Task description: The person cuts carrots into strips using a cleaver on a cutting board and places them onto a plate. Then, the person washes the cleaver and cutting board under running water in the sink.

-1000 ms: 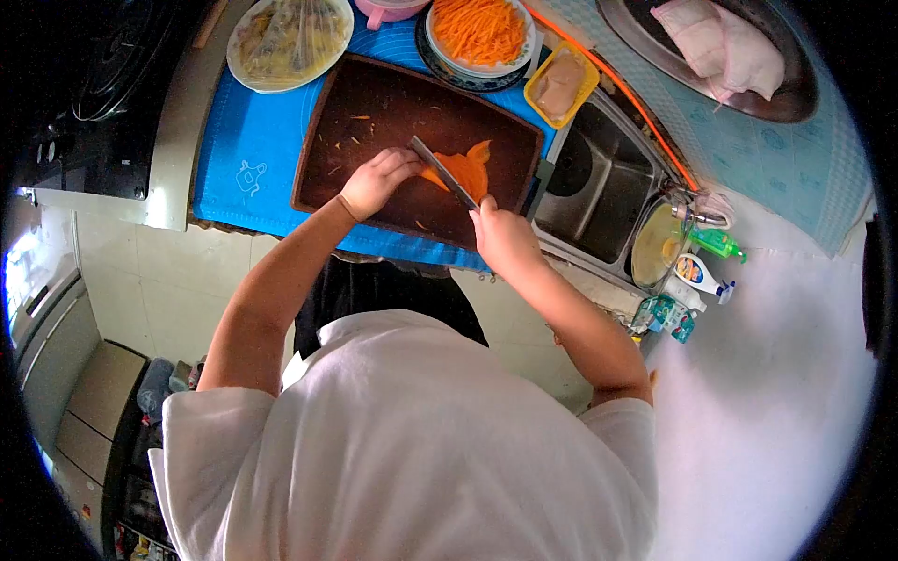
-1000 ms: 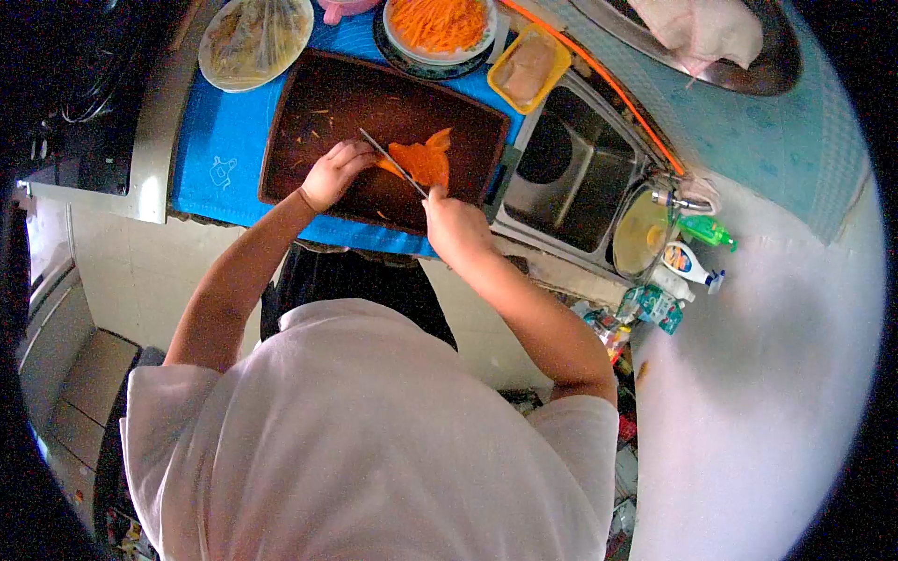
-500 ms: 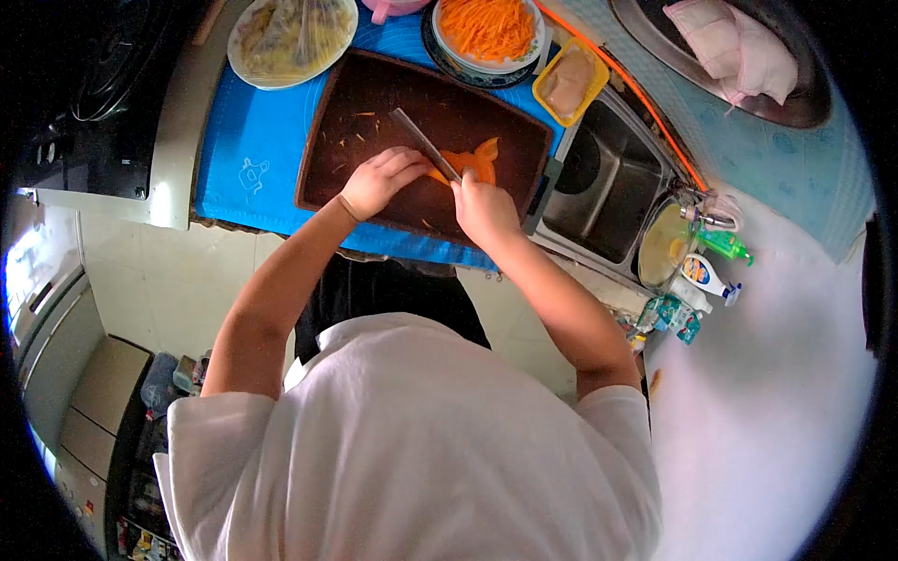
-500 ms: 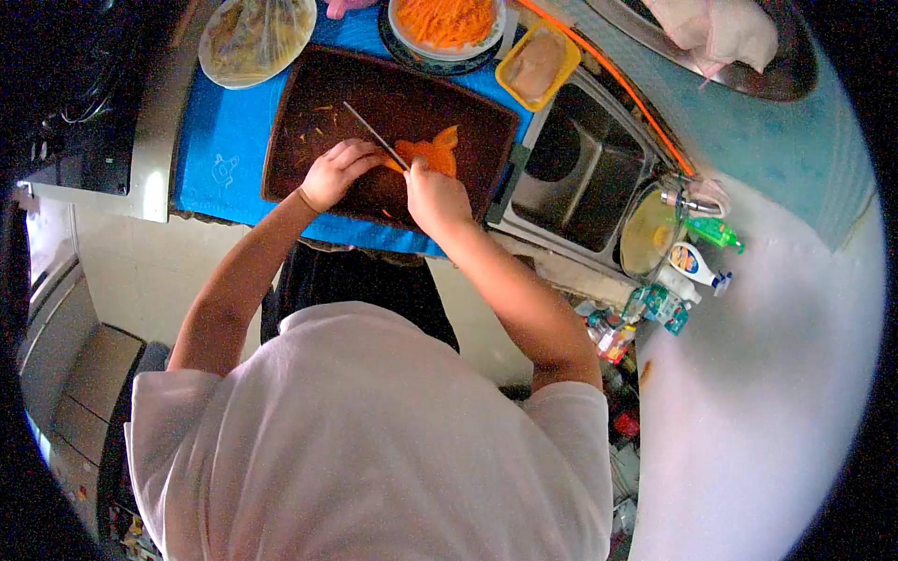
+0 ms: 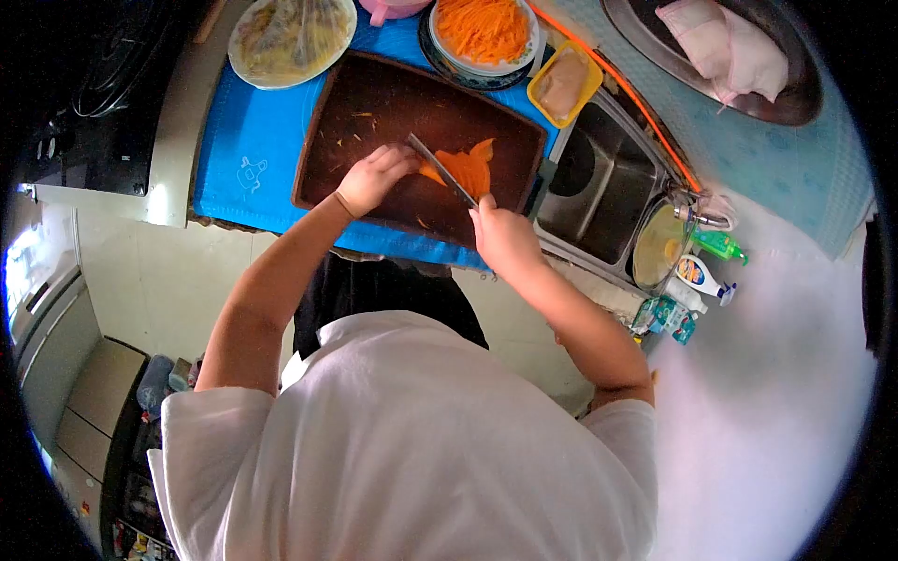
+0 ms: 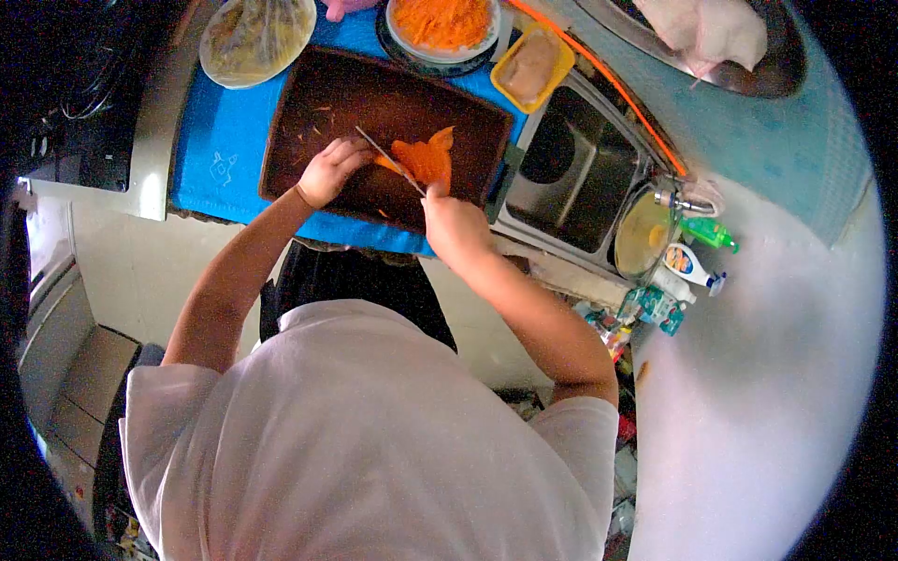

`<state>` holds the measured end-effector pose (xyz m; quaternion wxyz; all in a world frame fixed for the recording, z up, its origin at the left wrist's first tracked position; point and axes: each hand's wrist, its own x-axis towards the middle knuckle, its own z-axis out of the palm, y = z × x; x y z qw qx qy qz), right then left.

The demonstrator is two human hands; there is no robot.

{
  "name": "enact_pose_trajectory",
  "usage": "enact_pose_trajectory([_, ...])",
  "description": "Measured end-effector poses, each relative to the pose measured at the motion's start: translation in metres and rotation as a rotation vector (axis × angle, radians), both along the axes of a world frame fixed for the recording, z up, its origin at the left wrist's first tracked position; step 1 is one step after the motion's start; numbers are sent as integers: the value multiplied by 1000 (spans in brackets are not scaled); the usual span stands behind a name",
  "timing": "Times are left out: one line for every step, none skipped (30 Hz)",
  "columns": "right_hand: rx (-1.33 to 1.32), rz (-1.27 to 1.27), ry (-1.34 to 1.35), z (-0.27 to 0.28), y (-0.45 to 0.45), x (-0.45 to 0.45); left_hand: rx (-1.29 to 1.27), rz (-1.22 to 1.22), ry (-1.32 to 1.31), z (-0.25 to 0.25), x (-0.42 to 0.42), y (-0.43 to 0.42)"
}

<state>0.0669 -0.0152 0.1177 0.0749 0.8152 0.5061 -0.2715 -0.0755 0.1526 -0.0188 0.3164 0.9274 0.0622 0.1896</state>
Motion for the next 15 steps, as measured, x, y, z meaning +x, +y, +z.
enact_pose_trajectory([-1, 7, -8, -2, 0, -1, -32, -4, -1, 2, 0, 1])
enact_pose_trajectory([7, 0, -1, -4, -1, -2, -67, -8, 0, 4, 0, 0])
enact_pose_trajectory([16, -7, 5, -7, 0, -2, -101, -12, 0, 5, 0, 1])
enact_pose_trajectory([25, -16, 10, -9, 2, -1, -102, -18, 6, 3, 0, 1])
enact_pose_trajectory([44, -18, 16, -11, 5, 0, -104, -25, 13, 0, 0, 0])
enact_pose_trajectory([62, -20, 23, -14, 12, 0, -106, -31, 21, 0, 0, 1])
enact_pose_trajectory([81, -21, 31, -20, 20, 0, -117, -31, 11, 0, 0, 2])
enact_pose_trajectory([75, -24, 33, -27, 27, -1, -128, -31, 1, 1, 0, 2])
enact_pose_trajectory([69, -27, 33, -35, 35, -2, -139, -31, -11, 2, 0, 2])
enact_pose_trajectory([65, -28, 33, -38, 40, -2, -117, -33, -14, 2, 0, 1])
enact_pose_trajectory([45, -28, 27, -35, 41, -3, -90, -34, -19, 2, -1, 2])
enact_pose_trajectory([48, -34, 28, -35, 43, -3, -63, -37, -28, 2, 0, 4])
enact_pose_trajectory([45, -40, 30, -35, 41, -3, -59, -38, -15, 3, -1, 2])
enact_pose_trajectory([43, -45, 32, -35, 40, -3, -54, -37, -1, 4, -2, 1])
enact_pose_trajectory([53, -30, 15, -36, 39, -2, -42, -36, 12, 3, -3, 3])
